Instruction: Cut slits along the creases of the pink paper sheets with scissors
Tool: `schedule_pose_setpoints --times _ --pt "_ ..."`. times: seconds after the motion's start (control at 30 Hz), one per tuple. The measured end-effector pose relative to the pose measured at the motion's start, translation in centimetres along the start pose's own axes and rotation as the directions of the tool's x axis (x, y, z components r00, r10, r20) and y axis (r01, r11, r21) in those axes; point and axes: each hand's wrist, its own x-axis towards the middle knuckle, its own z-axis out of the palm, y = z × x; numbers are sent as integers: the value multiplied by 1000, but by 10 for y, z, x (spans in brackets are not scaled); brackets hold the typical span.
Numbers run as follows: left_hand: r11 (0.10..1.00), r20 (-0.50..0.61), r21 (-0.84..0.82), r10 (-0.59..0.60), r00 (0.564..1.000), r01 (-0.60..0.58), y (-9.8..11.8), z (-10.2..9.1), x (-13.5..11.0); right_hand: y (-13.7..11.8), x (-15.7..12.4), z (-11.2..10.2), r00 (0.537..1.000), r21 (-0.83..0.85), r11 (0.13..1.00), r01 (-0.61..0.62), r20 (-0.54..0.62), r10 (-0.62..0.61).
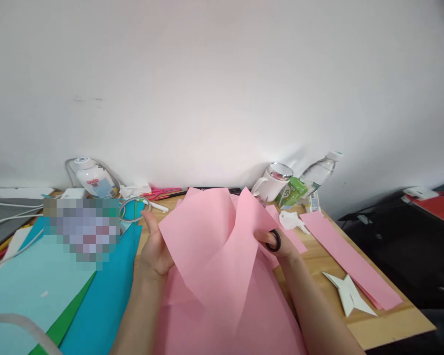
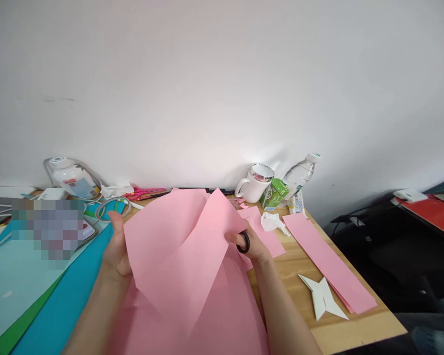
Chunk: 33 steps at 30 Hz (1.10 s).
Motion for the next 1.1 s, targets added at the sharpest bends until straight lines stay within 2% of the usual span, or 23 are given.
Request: schedule_pose_setpoints --times 0.07,0.17,0.3,0.37,0.47,0.53,0.63,0.7,0.83,0.93,1.0,1.1 --pt "999 15 -28 -20 1000 21 5 -8 -2 0 1 -3 1000 -8 1000 11 -8 -11" --pt "997 -6 39 -71 997 71 6 -16 -3 2 3 -7 999 0 1000 31 -33 -31" --pt "983 43 169 -83 996 75 0 -10 2 9 9 -3 992 60 995 78 -104 -71" --pt "983 36 183 6 999 -12 -3 -2 5 13 11 4 987 103 989 104 -137 -89" --pt "963 -55 189 208 977 -194 -5 7 7 15 13 16 988 143 984 108 -127 -90" --pt "944 -66 243 245 967 -222 -4 9 6 14 11 21 990 140 986 86 -120 -69" --pt "931 -19 343 140 990 -125 0 4 2 11 8 23 987 97 994 50 -154 -35" --pt "918 -30 392 88 996 -69 2 -2 0 7 6 21 980 56 997 43 -194 -31" --pt "860 -107 505 152 983 -78 0 -9 3 2 6 15 960 -2 998 61 -273 -59" --pt "794 -49 606 89 995 -42 -6 -10 5 1 8 11 921 -41 994 105 -372 -113" --pt "786 -31 617 44 999 -16 -9 -9 6 3 9 10 890 -46 989 137 -432 -143" --pt "827 -65 562 40 997 4 -11 -4 7 4 10 12 862 -29 987 155 -485 -150"
